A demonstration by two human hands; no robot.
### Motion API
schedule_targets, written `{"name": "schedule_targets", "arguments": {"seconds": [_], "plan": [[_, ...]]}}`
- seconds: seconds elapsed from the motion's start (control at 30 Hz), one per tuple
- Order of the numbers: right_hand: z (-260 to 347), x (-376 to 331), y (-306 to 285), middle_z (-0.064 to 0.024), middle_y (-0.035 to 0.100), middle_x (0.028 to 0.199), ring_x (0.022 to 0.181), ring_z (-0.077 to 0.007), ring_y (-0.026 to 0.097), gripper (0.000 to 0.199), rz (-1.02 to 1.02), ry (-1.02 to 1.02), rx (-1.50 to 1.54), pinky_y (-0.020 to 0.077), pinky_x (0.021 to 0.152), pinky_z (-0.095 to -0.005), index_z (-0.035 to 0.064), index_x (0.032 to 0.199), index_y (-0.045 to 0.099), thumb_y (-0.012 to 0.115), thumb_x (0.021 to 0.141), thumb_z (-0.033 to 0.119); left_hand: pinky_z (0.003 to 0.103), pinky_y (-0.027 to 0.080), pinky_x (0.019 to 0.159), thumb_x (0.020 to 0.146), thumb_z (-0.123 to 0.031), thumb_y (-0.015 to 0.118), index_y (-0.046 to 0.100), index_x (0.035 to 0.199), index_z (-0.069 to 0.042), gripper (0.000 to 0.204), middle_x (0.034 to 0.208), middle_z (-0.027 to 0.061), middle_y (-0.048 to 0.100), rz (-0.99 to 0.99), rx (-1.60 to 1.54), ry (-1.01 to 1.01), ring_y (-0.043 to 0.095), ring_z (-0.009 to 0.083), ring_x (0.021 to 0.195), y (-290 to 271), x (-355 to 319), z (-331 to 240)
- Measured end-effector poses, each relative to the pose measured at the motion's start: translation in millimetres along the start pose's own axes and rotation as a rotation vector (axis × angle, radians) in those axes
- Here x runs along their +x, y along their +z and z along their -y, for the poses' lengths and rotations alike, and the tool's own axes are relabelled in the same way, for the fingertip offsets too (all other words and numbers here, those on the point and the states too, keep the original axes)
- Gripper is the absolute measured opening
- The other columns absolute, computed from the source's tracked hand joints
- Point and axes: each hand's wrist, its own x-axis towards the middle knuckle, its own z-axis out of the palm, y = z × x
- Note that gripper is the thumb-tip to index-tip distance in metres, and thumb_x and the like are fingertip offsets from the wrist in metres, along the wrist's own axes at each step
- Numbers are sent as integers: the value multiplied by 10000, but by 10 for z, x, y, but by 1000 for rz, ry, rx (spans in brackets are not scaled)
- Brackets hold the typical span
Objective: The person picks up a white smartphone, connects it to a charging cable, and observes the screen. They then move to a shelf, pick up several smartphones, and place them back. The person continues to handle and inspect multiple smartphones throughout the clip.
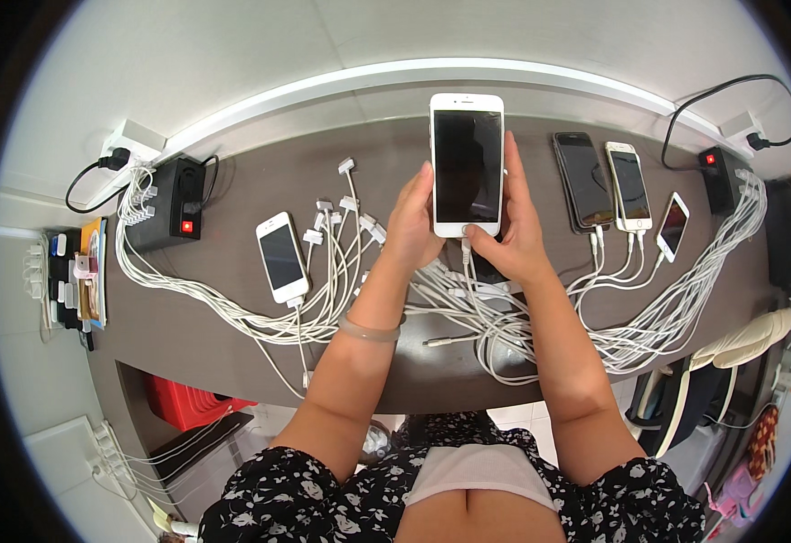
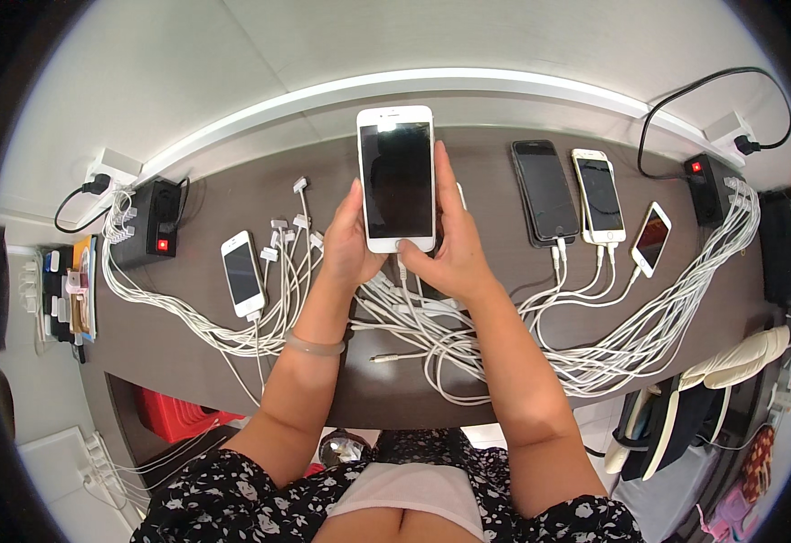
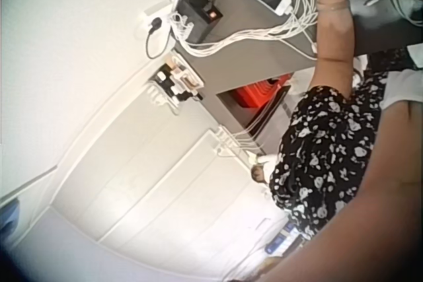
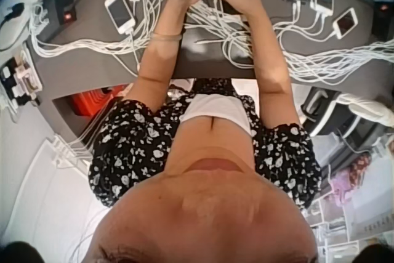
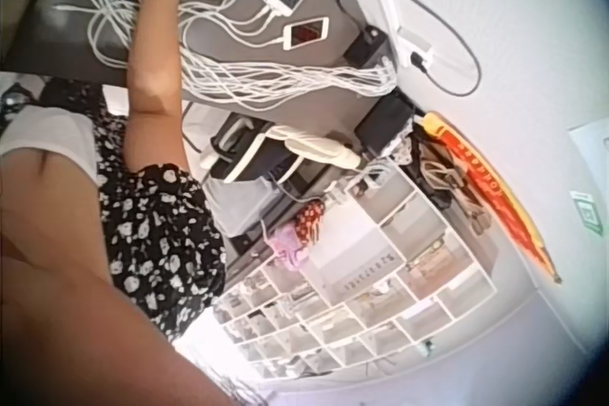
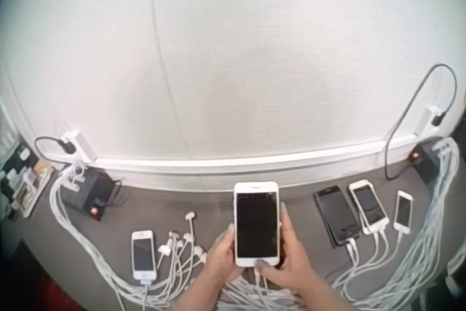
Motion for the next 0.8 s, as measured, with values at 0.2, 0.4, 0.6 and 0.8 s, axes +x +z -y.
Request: {"name": "schedule_targets", "arguments": {"seconds": [0.2, 0.4, 0.6, 0.8], "plan": [[-3, 2, 0, -109, 494, 1189, 961, -155, 537, 960, -3, -8, -8, 423, 803, -240, 65, 1416, 17, 553, 622, -2, 396, 460, 891, 954, -367, 242, 397, 1253, -17, 486, 1168, 136, 527, 18, 2, 8, 548, 254, 1041, 10, -1, -12], [-10, 7, 1, -110, 503, 1183, 948, -156, 544, 970, -12, -37, -30, 424, 794, -236, 68, 1416, 17, 553, 611, -6, 392, 461, 895, 956, -357, 235, 394, 1255, -20, 477, 1171, 138, 523, 29, 8, 17, 547, 251, 1044, 16, -11, -20], [-18, -7, -17, -114, 520, 1162, 931, -165, 553, 973, 1, 7, -40, 433, 779, -244, 74, 1417, 28, 558, 605, 1, 385, 463, 889, 957, -358, 221, 394, 1256, -23, 481, 1177, 135, 518, 28, 4, 11, 547, 243, 1040, 34, -7, -23], [-32, -8, -24, -90, 554, 1048, 902, -154, 558, 946, -14, 8, 32, 440, 786, -264, 72, 1410, 63, 576, 617, 5, 385, 473, 866, 955, -367, 215, 403, 1245, -28, 484, 1139, 136, 537, 49, 20, 6, 561, 245, 1008, 48, -13, -37]]}}
